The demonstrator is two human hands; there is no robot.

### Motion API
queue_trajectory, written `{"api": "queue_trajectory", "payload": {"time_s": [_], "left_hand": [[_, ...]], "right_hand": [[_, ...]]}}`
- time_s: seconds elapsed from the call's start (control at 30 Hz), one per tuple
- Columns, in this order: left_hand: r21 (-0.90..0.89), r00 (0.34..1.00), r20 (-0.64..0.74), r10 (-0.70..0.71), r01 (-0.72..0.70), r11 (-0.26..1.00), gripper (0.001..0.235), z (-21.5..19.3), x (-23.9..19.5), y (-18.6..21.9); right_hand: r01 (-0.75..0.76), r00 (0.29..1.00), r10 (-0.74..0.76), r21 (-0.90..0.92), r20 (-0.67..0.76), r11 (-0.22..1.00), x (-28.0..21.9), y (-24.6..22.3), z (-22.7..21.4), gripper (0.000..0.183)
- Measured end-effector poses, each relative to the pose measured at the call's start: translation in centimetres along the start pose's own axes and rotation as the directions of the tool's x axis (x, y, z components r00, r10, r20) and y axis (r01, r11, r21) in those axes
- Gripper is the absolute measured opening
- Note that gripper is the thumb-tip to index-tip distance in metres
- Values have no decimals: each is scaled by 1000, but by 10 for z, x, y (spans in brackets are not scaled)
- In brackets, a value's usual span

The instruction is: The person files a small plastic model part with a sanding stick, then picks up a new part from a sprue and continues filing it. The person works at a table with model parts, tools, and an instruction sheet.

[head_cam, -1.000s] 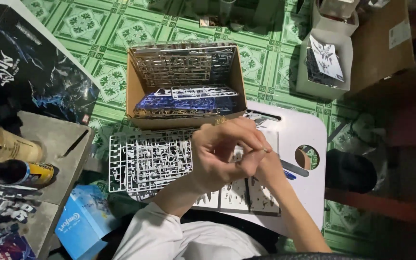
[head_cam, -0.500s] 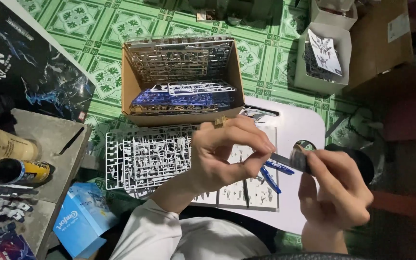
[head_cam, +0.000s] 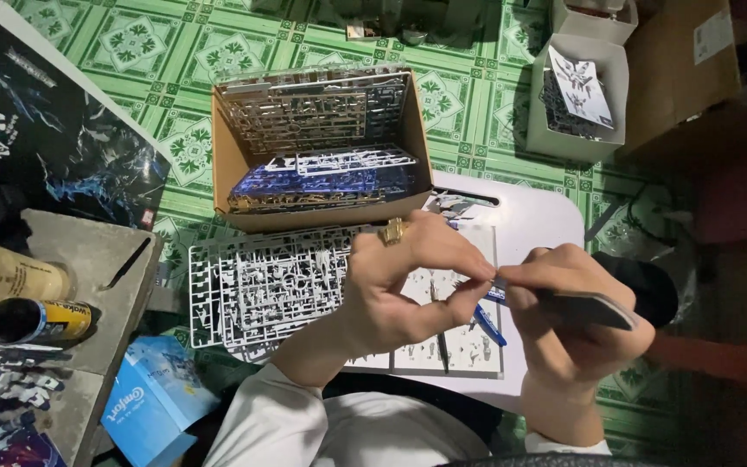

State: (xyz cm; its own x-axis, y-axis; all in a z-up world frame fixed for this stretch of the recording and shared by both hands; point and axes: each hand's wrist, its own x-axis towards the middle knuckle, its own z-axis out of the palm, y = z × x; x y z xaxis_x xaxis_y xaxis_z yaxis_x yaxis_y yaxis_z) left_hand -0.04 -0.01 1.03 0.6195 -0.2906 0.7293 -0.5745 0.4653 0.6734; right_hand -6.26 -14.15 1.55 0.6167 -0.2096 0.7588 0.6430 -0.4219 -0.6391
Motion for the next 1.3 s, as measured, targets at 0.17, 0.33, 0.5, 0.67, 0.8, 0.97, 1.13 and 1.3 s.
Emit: {"api": "queue_trajectory", "payload": {"time_s": [0.17,0.33,0.5,0.67,0.8,0.97,1.13,1.3], "left_hand": [[167,999,41,17,-24,986,13,0,0,6],[225,999,16,51,-53,973,9,4,2,10],[321,999,4,47,-45,946,6,8,3,13],[291,996,27,81,-85,953,7,8,4,9],[194,996,70,63,-75,978,7,6,4,4],[34,999,-30,-36,37,999,5,10,-1,-8],[-24,995,28,-100,100,995,5,9,-1,-10],[-23,992,41,-120,121,992,6,10,2,-7]], "right_hand": [[34,997,-34,13,73,999,0,4,-2,12],[39,999,-41,76,26,996,-15,22,-3,14],[45,998,-41,102,-41,994,-24,27,1,15],[71,992,-67,33,-103,997,-29,30,3,16],[90,989,-75,120,-124,989,-27,33,6,16],[119,993,-108,279,-55,953,-7,31,4,7],[127,991,-115,260,-61,957,-7,30,1,6],[91,993,-72,231,-92,969,-8,27,1,5]]}}
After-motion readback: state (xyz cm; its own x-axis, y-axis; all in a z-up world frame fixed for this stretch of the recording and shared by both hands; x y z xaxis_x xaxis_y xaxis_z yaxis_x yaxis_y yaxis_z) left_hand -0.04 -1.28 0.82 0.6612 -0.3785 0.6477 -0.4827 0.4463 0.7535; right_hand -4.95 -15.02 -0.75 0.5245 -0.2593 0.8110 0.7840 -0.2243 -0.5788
